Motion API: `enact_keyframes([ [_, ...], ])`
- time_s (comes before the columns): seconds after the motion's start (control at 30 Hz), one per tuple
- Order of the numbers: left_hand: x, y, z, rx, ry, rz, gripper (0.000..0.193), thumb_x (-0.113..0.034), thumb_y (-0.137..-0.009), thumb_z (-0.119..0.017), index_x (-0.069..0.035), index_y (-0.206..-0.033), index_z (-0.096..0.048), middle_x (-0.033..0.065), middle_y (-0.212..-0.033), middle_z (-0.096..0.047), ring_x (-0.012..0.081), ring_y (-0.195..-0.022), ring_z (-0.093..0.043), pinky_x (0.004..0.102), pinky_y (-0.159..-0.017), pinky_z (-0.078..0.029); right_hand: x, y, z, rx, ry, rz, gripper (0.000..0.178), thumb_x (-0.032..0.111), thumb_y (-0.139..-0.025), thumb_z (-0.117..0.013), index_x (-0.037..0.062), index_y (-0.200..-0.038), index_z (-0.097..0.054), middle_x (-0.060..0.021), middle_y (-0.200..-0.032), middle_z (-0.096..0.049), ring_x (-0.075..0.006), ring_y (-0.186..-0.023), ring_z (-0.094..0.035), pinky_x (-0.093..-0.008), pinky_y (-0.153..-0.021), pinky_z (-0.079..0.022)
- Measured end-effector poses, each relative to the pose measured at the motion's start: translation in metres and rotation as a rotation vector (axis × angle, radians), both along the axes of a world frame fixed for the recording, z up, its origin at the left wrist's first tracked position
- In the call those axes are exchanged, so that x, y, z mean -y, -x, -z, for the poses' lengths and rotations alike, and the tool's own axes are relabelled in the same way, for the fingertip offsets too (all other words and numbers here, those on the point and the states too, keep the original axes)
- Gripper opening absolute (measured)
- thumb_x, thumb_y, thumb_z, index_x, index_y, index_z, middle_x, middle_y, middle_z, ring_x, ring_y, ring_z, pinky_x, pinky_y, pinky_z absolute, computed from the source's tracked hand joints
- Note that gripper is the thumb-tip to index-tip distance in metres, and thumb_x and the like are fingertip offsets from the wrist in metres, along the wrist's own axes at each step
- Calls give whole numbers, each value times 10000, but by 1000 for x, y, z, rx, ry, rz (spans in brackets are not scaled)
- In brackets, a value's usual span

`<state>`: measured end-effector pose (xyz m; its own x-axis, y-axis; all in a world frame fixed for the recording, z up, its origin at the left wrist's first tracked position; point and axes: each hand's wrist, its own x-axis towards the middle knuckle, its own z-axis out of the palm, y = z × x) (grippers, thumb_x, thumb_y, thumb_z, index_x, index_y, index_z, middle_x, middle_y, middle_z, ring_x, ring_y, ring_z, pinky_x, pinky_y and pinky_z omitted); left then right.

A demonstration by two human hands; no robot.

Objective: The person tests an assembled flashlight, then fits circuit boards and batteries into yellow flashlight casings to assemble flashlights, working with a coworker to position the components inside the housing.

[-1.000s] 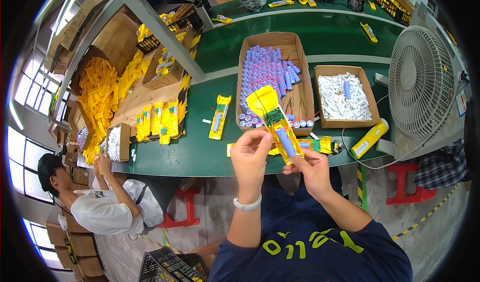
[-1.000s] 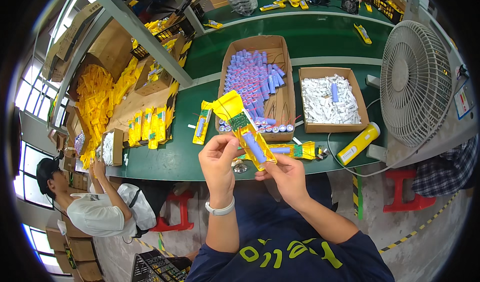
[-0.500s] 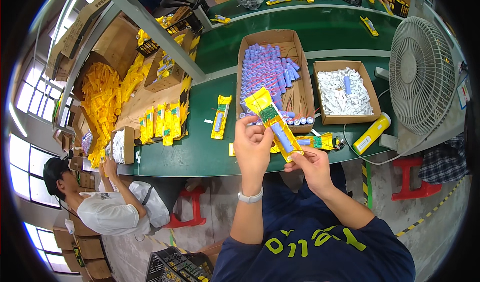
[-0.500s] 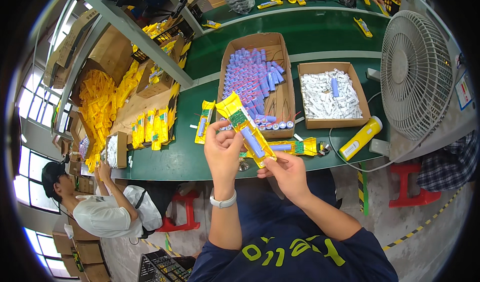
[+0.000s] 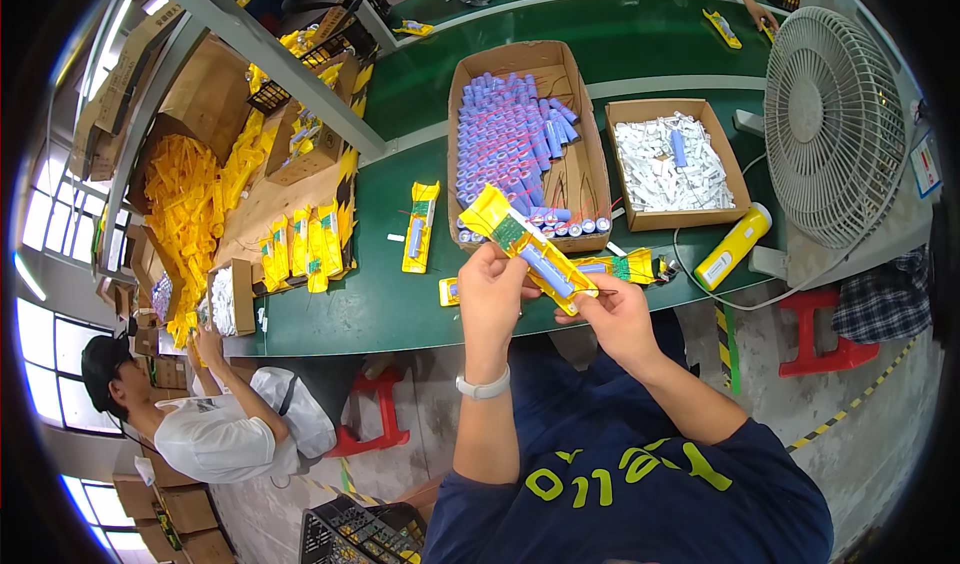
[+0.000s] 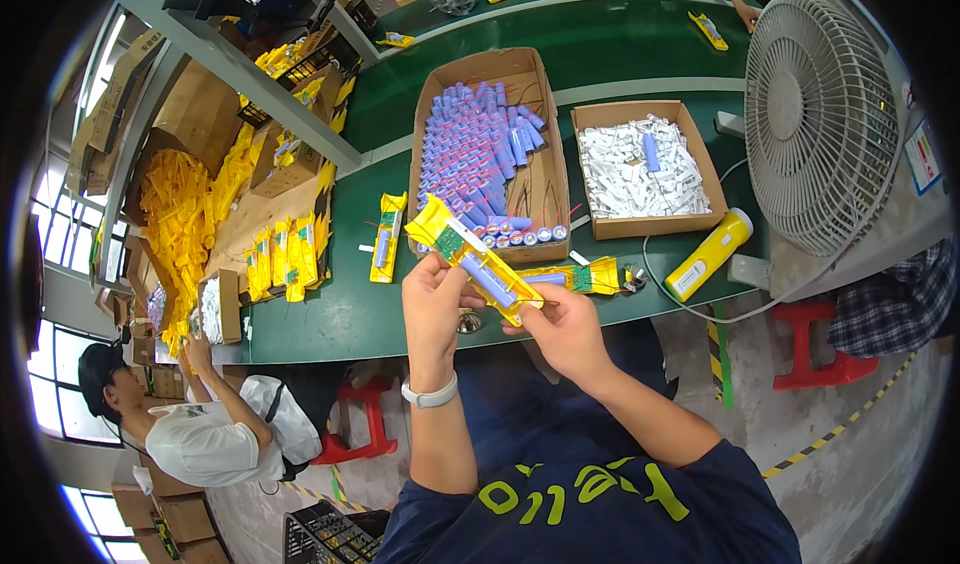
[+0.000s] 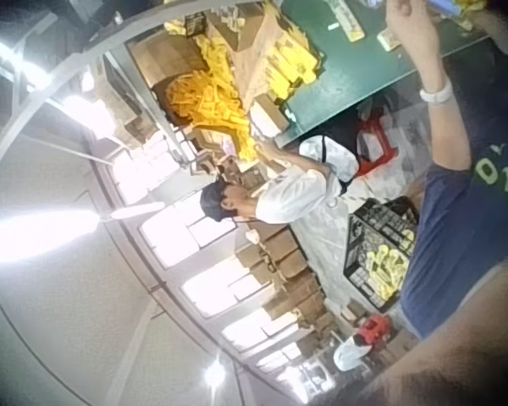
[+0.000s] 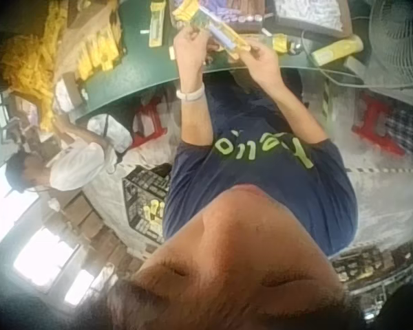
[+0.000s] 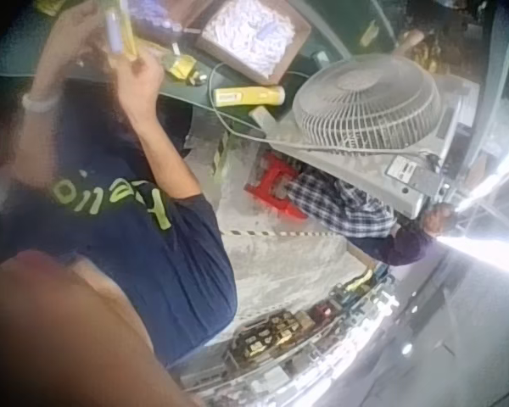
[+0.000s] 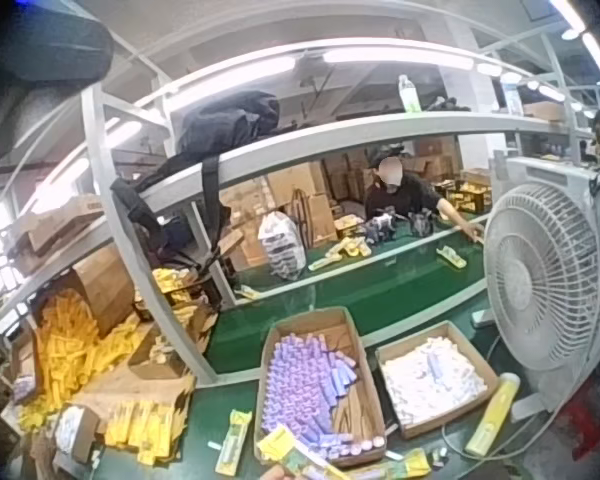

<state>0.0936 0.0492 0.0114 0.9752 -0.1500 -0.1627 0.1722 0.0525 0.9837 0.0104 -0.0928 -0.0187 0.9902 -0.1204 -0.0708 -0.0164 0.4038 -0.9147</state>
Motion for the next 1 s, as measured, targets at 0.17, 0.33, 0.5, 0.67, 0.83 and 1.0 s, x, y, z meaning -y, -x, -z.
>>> enact_keyframes([
  [0.17,-2,10,-9,73,39,-83,101,-32,-885,-597,49,-928,-555,123,-868,-669,124,-681,-655,226,-559,-546,10,-3,-5,-91,47,-112,249,25,-948,-526,-95,-1163,-565,-138,-991,-669,-177,-822,-688,-292,-744,-586],
  [0.33,-7,15,-24,32,164,41,244,-2,-880,-593,70,-1112,-573,120,-936,-676,133,-792,-664,249,-643,-582,15,-7,-8,-118,-36,-106,246,34,-948,-524,-98,-1151,-565,-150,-961,-665,-192,-762,-696,-277,-694,-593],
  [0.5,-2,20,-19,91,167,100,333,6,-861,-630,51,-1176,-531,126,-1050,-644,150,-921,-643,279,-736,-573,14,-4,-13,-106,-48,-102,247,27,-941,-527,-103,-1148,-563,-154,-958,-663,-190,-742,-694,-273,-678,-593],
  [0.67,8,28,-7,98,365,138,450,-2,-847,-675,-7,-1242,-460,105,-1094,-618,165,-1017,-615,323,-909,-498,9,0,-16,-108,-5,-119,246,27,-934,-531,-105,-1138,-570,-147,-943,-664,-186,-735,-692,-271,-669,-590],
  [0.83,7,26,-2,92,357,130,494,9,-834,-692,-25,-1256,-435,100,-1108,-601,177,-1025,-615,324,-913,-496,6,0,-13,-95,4,-79,224,24,-930,-529,-93,-1108,-599,-137,-903,-668,-185,-727,-691,-277,-660,-588],
  [1.0,7,31,2,77,388,142,531,5,-839,-691,-33,-1288,-411,106,-1108,-606,180,-1041,-611,321,-908,-498,-2,1,-12,-75,50,-39,220,29,-926,-543,-93,-1097,-611,-128,-873,-678,-178,-711,-691,-271,-663,-583],
])
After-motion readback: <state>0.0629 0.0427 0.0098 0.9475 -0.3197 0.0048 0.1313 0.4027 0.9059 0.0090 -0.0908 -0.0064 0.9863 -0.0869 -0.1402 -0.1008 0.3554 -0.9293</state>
